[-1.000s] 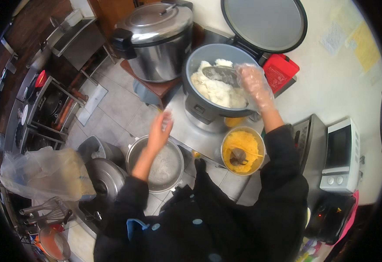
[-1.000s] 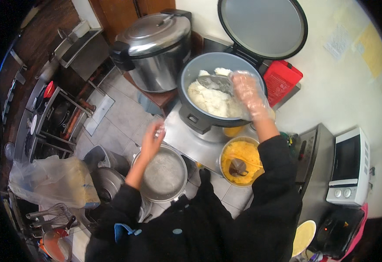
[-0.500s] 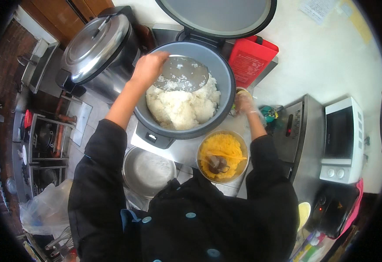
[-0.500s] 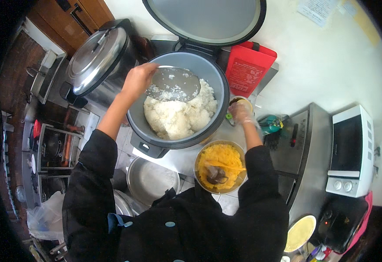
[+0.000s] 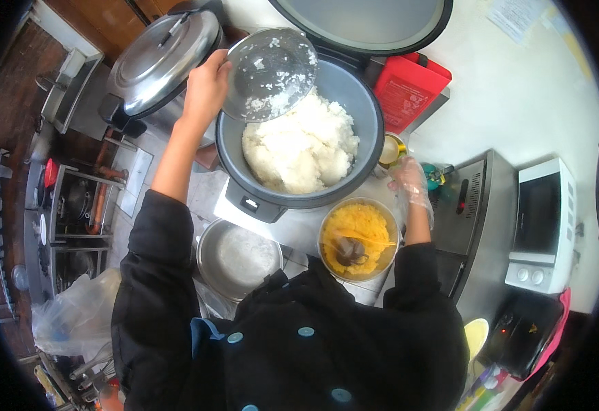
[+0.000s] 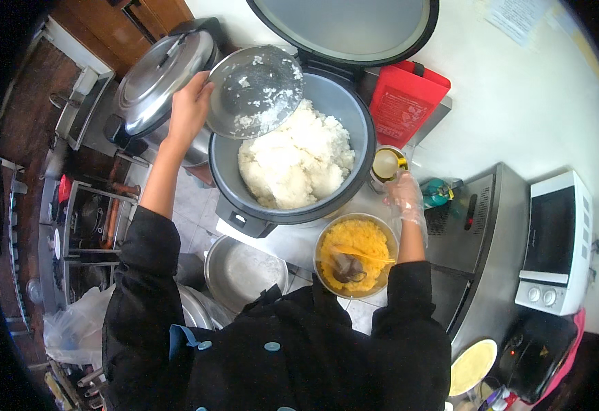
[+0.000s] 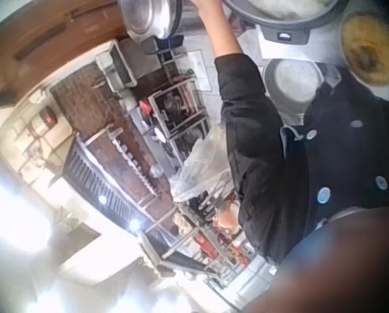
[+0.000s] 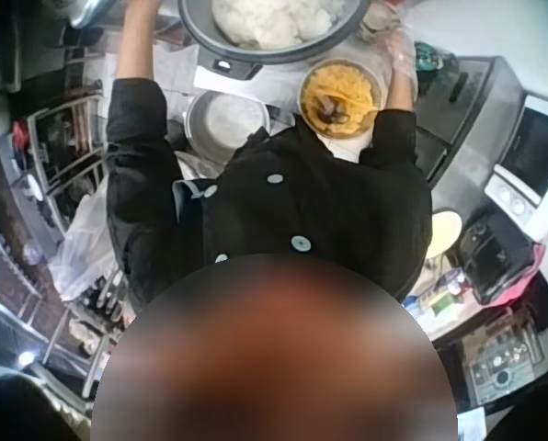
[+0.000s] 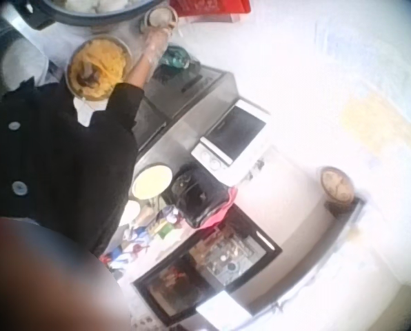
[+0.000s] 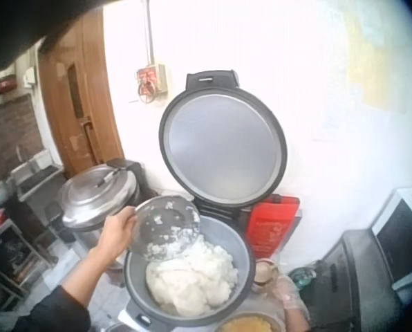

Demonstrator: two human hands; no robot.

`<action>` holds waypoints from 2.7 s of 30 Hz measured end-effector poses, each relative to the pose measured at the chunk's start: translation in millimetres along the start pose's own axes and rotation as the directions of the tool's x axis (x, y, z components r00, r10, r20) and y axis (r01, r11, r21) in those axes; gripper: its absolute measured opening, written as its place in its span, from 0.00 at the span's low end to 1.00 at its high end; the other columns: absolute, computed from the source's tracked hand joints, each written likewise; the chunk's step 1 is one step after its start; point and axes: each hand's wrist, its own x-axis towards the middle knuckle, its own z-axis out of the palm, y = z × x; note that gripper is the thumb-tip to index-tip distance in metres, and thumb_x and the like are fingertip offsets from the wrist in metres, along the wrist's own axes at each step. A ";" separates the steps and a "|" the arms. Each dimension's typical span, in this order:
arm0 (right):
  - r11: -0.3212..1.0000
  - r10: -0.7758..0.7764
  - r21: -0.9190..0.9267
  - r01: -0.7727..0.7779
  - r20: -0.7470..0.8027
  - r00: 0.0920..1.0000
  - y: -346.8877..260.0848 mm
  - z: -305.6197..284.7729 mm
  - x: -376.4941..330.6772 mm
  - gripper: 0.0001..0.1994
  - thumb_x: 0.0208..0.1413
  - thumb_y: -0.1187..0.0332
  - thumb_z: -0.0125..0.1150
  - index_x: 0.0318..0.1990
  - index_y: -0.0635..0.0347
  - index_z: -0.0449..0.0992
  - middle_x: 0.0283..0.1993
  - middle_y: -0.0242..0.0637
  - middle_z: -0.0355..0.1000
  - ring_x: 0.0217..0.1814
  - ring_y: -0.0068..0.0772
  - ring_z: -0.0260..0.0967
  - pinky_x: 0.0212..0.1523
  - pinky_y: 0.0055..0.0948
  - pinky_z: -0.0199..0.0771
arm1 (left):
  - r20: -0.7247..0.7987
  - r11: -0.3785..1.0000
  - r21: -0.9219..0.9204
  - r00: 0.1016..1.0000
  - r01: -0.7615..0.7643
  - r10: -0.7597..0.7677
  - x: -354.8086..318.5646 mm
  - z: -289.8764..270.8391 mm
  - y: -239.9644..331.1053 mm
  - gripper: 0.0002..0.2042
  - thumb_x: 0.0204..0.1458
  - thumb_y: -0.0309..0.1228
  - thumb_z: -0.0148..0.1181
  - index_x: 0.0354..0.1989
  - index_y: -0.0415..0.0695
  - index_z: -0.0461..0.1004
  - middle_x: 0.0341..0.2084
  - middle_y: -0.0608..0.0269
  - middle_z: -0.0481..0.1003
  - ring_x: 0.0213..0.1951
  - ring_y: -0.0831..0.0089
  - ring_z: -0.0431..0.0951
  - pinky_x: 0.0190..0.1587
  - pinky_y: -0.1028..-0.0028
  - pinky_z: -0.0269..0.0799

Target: The person scoops cooked rice from a large metal bowl into a rice cooker using a spatula, scrapes the bowl to transfer the remaining rice, and then handles a pan and checks a bowl of liquid near the stove.

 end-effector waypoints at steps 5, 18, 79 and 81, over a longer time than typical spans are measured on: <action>0.683 -0.579 -0.632 0.366 -0.163 0.799 39.3 -10.5 -17.5 0.10 0.37 0.76 0.54 0.32 0.65 0.73 0.29 0.50 0.70 0.32 0.49 0.69 0.33 0.38 0.70 | 0.005 1.000 -0.026 1.000 -0.002 0.002 -4.6 10.1 -5.0 0.11 0.50 0.27 0.50 0.43 0.40 0.68 0.27 0.43 0.72 0.32 0.53 0.73 0.36 0.67 0.67; 0.303 -0.239 0.902 0.306 -0.239 0.941 -15.6 -51.8 -98.5 0.20 0.47 0.76 0.55 0.49 0.74 0.61 0.40 0.44 0.68 0.35 0.40 0.70 0.40 0.33 0.74 | -0.006 0.973 -0.226 0.999 0.042 -0.044 -9.7 5.1 -20.7 0.12 0.49 0.26 0.51 0.44 0.43 0.68 0.23 0.53 0.73 0.26 0.70 0.72 0.33 0.74 0.67; 0.325 -0.891 -0.367 0.872 0.190 0.412 -102.5 39.3 -102.6 0.24 0.46 0.78 0.46 0.54 0.49 0.65 0.26 0.45 0.67 0.29 0.45 0.66 0.33 0.40 0.66 | -0.109 0.946 -0.268 0.969 0.185 -0.221 -26.3 33.9 0.1 0.13 0.45 0.24 0.54 0.41 0.42 0.70 0.25 0.47 0.73 0.29 0.55 0.74 0.36 0.65 0.68; 0.296 -0.908 -0.402 0.867 0.165 0.386 -100.6 22.1 -107.9 0.24 0.47 0.79 0.46 0.54 0.50 0.64 0.27 0.46 0.67 0.29 0.45 0.66 0.33 0.39 0.66 | -0.102 0.964 -0.268 0.994 0.008 -0.036 -31.3 32.8 2.7 0.14 0.44 0.27 0.56 0.41 0.41 0.70 0.27 0.46 0.72 0.31 0.54 0.74 0.37 0.65 0.68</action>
